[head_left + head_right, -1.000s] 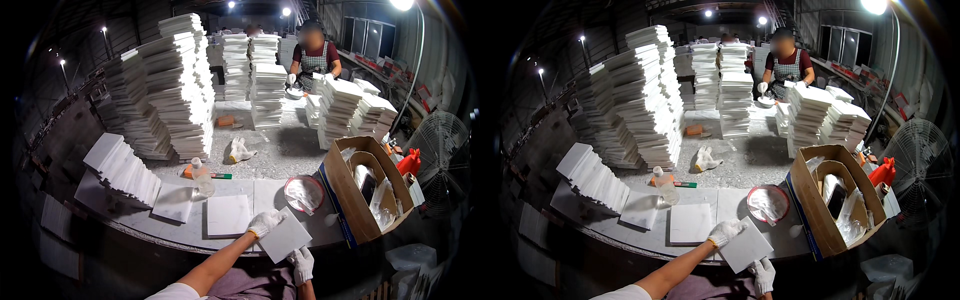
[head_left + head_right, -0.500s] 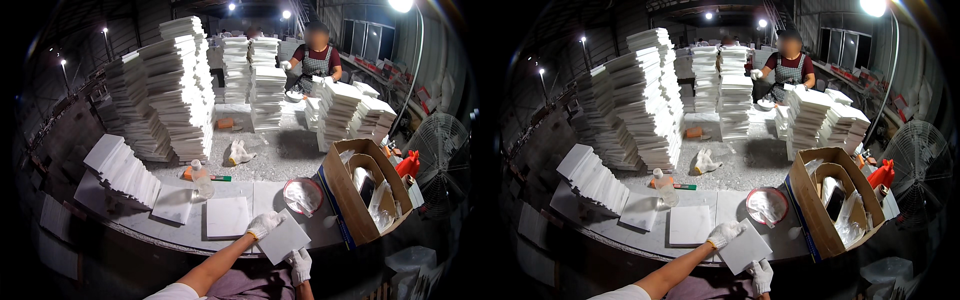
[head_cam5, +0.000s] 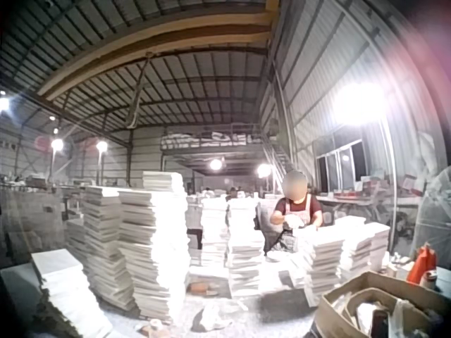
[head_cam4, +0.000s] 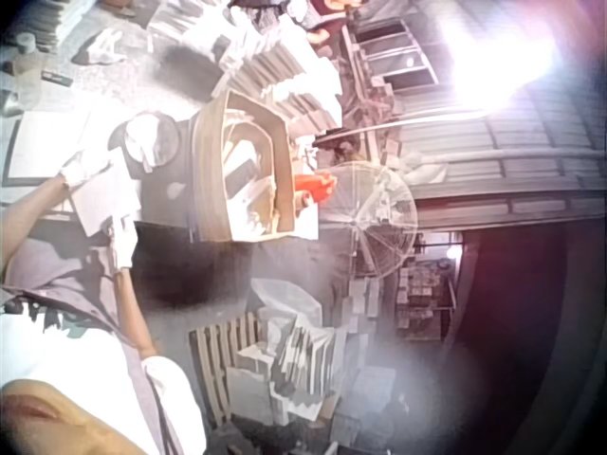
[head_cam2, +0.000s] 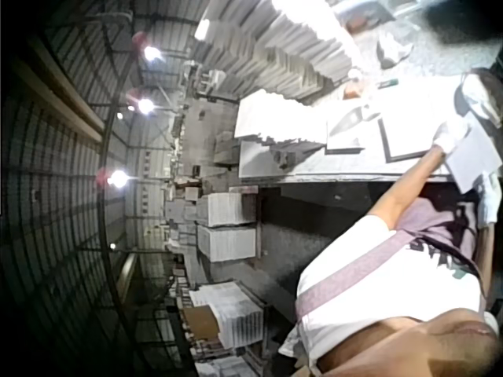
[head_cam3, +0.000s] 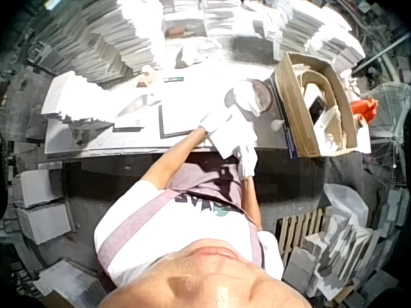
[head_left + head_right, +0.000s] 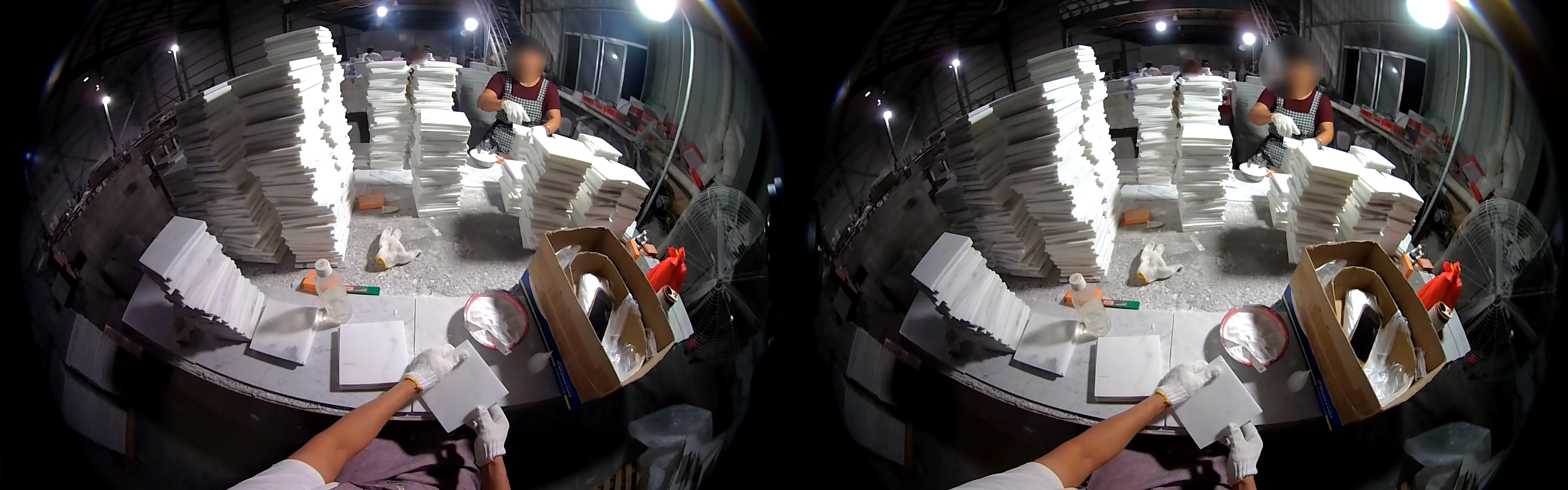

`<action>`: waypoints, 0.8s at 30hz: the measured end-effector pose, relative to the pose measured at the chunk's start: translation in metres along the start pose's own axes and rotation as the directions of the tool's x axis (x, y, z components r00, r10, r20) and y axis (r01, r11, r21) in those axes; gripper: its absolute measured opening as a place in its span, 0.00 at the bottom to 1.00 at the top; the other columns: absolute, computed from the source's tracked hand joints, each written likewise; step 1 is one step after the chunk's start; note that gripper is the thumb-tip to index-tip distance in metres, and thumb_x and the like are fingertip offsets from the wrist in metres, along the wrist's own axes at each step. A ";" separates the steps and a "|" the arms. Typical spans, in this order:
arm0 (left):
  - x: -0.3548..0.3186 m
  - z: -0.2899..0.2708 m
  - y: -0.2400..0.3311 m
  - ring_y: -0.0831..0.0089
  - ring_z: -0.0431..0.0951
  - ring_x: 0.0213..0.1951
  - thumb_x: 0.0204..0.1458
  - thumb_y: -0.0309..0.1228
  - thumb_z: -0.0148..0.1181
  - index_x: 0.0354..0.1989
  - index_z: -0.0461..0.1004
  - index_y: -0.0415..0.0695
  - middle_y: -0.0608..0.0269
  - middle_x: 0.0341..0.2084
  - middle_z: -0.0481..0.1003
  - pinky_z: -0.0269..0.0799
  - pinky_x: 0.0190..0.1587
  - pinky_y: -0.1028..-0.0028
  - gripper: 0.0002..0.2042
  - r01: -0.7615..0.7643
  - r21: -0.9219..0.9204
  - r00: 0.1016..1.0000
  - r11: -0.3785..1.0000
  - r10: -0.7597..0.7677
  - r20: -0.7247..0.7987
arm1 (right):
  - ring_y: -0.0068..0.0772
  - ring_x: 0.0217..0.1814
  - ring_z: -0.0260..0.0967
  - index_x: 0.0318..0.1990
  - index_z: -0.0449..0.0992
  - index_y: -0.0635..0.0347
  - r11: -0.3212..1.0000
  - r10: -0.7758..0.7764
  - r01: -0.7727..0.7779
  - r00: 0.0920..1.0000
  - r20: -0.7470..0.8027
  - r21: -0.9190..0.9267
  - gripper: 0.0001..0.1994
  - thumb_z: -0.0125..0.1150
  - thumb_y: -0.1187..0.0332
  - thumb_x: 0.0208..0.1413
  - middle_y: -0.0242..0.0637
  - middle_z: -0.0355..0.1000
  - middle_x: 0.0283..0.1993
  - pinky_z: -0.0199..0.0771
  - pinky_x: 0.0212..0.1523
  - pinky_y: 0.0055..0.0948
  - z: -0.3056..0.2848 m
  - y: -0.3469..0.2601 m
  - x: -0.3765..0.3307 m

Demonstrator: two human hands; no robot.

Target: The person scrapes the edges of white rectangular tiles with a metal tool, then stacks them on a table. The person handles tiles one at a time, rotating them to scrape different sides before stacking.

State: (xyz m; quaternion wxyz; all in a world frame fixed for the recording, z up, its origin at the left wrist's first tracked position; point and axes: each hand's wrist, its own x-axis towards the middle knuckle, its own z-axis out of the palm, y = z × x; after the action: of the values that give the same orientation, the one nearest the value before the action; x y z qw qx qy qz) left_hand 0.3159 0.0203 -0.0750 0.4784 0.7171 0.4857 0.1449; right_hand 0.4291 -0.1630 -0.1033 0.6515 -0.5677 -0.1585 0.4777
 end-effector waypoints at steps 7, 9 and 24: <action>0.004 0.000 -0.009 0.62 0.78 0.37 0.52 0.60 0.51 0.39 0.77 0.46 0.57 0.32 0.78 0.70 0.42 0.66 0.27 0.021 -0.014 0.999 1.000 -0.020 0.036 | 0.18 0.32 0.68 0.45 0.74 0.63 0.997 -0.052 0.052 0.999 0.002 -0.057 0.10 0.54 0.70 0.58 0.28 0.72 0.34 0.71 0.32 0.20 -0.008 0.014 0.008; 0.006 -0.001 -0.008 0.62 0.78 0.38 0.52 0.59 0.51 0.41 0.77 0.45 0.56 0.33 0.78 0.70 0.43 0.67 0.27 0.018 -0.033 0.998 0.999 -0.017 0.058 | 0.17 0.31 0.67 0.45 0.74 0.63 0.995 -0.071 0.072 0.997 0.004 -0.069 0.10 0.54 0.70 0.58 0.27 0.72 0.34 0.70 0.31 0.19 -0.012 0.020 0.010; -0.009 -0.007 0.004 0.58 0.77 0.44 0.53 0.58 0.49 0.48 0.73 0.52 0.56 0.39 0.78 0.69 0.47 0.64 0.25 -0.014 0.081 0.998 0.997 0.009 0.065 | 0.18 0.27 0.64 0.37 0.73 0.63 0.997 -0.067 0.067 0.998 -0.004 -0.033 0.07 0.54 0.68 0.59 0.27 0.69 0.27 0.66 0.31 0.21 -0.009 0.014 0.005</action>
State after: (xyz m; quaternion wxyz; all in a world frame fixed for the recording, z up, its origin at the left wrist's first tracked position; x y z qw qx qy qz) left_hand 0.3091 0.0163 -0.0660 0.4635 0.7431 0.4713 0.1044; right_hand 0.4317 -0.1657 -0.1205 0.6581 -0.5740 -0.1834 0.4514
